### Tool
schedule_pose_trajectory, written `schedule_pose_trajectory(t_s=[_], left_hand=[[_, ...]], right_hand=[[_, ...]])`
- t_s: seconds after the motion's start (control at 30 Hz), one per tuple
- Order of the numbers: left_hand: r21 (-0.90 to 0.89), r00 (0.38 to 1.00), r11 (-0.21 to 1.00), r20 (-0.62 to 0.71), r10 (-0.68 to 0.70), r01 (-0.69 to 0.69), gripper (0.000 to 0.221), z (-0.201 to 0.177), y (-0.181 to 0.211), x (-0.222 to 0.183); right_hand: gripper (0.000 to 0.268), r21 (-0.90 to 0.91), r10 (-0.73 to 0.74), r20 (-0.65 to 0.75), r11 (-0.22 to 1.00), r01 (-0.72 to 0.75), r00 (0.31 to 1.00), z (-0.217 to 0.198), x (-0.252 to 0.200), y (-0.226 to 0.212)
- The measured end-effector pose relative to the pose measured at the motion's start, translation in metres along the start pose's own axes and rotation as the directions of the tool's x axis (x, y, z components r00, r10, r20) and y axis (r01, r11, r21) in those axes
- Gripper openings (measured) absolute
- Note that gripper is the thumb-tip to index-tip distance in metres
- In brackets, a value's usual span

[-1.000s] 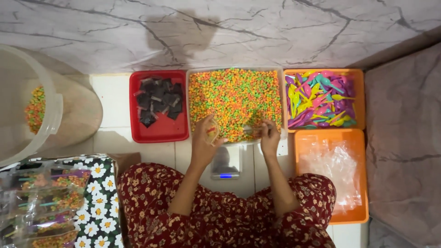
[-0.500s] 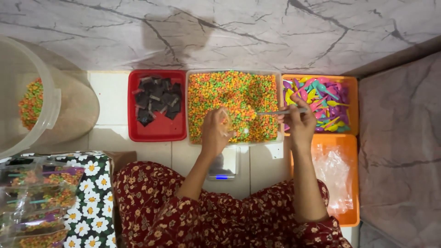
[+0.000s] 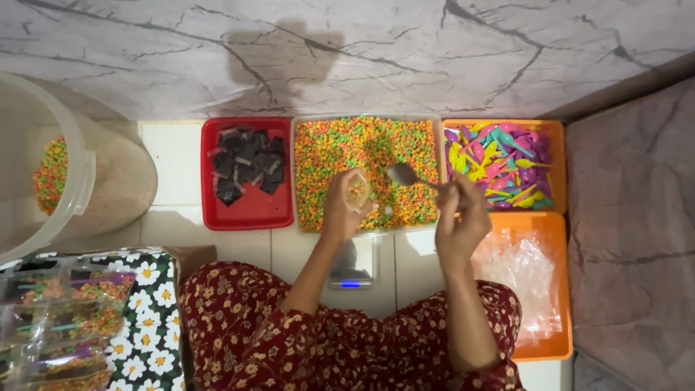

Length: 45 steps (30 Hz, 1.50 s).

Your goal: Filling small plastic bags with colorful sprinkles, weighing them on a digital scale, and organizing them into a tray.

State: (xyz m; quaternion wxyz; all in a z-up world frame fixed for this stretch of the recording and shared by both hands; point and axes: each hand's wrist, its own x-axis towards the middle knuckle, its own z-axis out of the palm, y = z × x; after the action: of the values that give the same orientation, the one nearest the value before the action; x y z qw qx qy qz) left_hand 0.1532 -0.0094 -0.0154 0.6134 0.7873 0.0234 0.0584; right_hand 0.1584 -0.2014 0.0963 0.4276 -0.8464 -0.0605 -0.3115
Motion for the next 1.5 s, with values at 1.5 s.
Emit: schedule_pose_trajectory(t_s=[1.5], left_hand=[[-0.556, 0.973, 0.803, 0.192, -0.129, 0.216, 0.077, -0.008, 0.025, 0.009]], right_hand=[[0.028, 0.023, 0.088, 0.079, 0.996, -0.09, 0.993, -0.035, 0.005, -0.006]])
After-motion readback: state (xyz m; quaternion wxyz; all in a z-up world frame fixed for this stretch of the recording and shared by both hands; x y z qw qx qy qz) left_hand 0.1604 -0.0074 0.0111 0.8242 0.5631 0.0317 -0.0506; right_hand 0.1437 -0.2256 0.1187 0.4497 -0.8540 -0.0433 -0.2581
